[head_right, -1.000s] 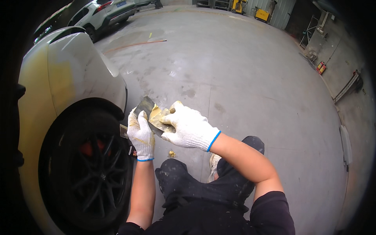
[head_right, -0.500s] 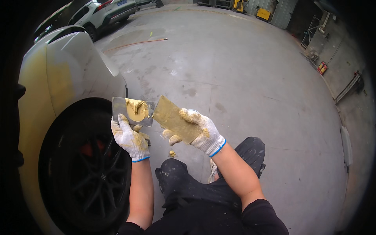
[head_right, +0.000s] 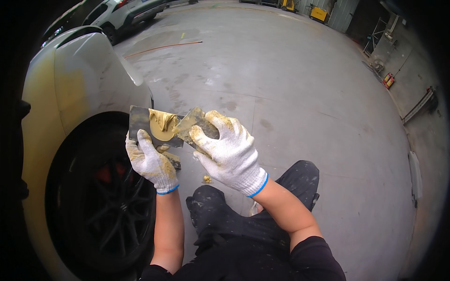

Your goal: The person kneels beside a car and applies a yellow body filler to the front wheel arch using a putty knife. They scoop filler from a can, mix it with a hardener, and spread it over the surface.

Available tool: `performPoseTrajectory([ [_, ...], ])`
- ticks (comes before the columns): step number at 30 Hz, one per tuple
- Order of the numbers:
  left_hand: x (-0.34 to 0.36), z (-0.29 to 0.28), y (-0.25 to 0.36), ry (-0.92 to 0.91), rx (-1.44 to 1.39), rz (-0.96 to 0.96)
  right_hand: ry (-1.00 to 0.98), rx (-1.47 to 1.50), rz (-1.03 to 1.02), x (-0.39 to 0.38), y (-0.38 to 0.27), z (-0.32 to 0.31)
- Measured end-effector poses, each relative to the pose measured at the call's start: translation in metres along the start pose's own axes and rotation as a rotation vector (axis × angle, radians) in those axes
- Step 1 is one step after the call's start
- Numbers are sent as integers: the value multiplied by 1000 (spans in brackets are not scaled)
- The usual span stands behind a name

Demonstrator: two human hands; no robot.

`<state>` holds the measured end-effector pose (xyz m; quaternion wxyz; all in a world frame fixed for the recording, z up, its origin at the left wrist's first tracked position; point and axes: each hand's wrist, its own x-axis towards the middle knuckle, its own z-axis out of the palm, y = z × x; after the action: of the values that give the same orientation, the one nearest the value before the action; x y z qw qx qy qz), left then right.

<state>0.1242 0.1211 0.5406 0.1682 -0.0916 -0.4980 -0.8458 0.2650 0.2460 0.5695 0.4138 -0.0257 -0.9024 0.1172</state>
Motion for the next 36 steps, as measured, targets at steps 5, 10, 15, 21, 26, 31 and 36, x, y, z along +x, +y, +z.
performPoseTrajectory([
  [5, -2, 1, 1, -21, 9, 3, -5, -81, -27, 2, -6, 5],
  [10, -1, -1, -1, -23, 34, 18, -8, -95, -33, 0, -5, 6],
  [15, -3, -1, -1, -22, 37, 1, -7, -100, -35, 0, -6, 8],
  [21, -3, 0, -1, -35, 16, -3, -25, -108, -16, -2, -6, 7],
  [26, -2, -4, -3, -63, -2, -5, -29, -116, -26, -1, -5, 8],
  [31, -3, -5, -8, -62, 12, -12, -25, -88, -32, -1, -8, 8],
  [36, 3, -9, 3, -55, -25, -142, 76, -43, -33, -2, 6, 6],
])
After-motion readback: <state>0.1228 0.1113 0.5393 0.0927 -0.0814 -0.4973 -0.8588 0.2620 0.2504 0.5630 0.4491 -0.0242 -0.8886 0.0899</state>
